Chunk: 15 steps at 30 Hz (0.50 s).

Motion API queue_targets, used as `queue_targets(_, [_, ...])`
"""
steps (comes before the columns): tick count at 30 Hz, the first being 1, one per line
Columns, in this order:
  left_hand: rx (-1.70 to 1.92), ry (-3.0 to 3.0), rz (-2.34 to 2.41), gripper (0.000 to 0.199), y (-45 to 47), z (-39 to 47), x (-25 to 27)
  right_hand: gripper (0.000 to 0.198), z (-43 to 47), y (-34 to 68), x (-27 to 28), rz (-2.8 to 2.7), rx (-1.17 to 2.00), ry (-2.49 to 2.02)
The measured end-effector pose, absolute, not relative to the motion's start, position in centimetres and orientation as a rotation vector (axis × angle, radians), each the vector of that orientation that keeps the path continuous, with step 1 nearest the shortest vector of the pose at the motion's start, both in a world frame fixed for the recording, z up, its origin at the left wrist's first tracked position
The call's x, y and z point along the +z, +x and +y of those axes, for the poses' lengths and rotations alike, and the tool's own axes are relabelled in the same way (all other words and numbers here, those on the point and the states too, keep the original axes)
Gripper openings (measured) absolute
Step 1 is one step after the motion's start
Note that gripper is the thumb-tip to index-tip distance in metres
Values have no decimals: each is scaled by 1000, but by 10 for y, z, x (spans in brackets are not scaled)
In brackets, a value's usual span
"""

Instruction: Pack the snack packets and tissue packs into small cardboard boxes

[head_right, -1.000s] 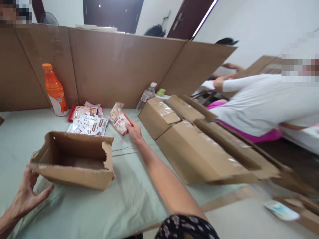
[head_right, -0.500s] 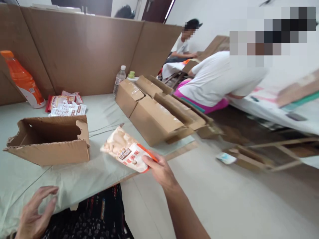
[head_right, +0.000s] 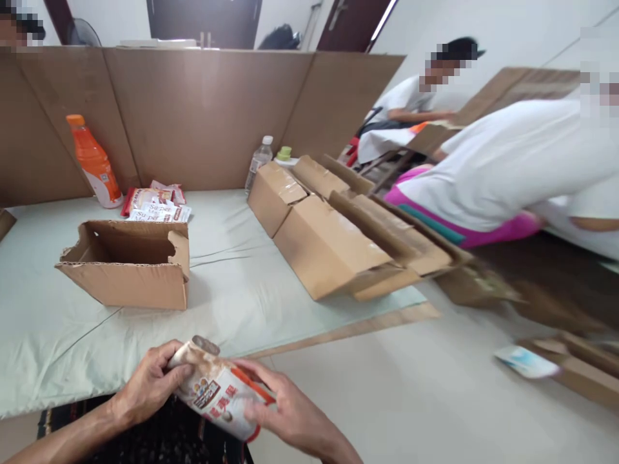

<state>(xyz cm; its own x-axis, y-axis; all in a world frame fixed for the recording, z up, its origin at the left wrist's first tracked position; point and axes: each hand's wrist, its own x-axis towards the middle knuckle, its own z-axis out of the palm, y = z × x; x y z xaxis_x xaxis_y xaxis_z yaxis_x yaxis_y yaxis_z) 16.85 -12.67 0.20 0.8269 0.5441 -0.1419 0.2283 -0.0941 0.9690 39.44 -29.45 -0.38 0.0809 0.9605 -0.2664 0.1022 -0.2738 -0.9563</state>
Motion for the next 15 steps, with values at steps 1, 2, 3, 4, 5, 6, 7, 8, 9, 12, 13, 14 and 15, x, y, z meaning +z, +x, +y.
queue_targets(1, [285,1687,622,22,163,-127,2,78,-288,393,2,-1168,1353,-1512])
queue_targets(2, [280,1702,624,20,159,-128,2,81,-281,390,6,-1223,1400,-1508])
queue_targets(3, [281,1722,616,19,155,-129,2,76,-272,384,10,-1266,1437,-1514])
queue_targets(4, [292,1748,603,18,154,-130,2,65,-263,375,13,-1300,1458,-1526])
queue_targets(5, [311,1777,589,19,153,-131,0,49,-254,365,13,-1323,1457,-1542])
queue_targets(6, [336,1807,579,19,153,-132,-2,33,-246,354,12,-1340,1442,-1555])
queue_targets(7, [364,1836,577,18,152,-132,-4,21,-240,343,10,-1349,1410,-1562])
queue_targets(8, [390,1861,583,15,152,-132,-7,19,-234,334,6,-1350,1373,-1560])
queue_targets(9, [416,1883,595,10,151,-132,-9,23,-231,327,2,-1343,1337,-1550])
queue_targets(12, [512,1938,599,15,140,-124,-4,34,-233,327,-4,-1297,1318,-1472])
queue_targets(13, [565,1968,567,23,134,-119,5,37,-236,334,-3,-1253,1320,-1454])
queue_targets(14, [637,2029,534,29,129,-111,17,39,-239,343,1,-1194,1291,-1461])
queue_targets(15, [731,2118,493,32,123,-102,32,38,-242,354,9,-1126,1205,-1493])
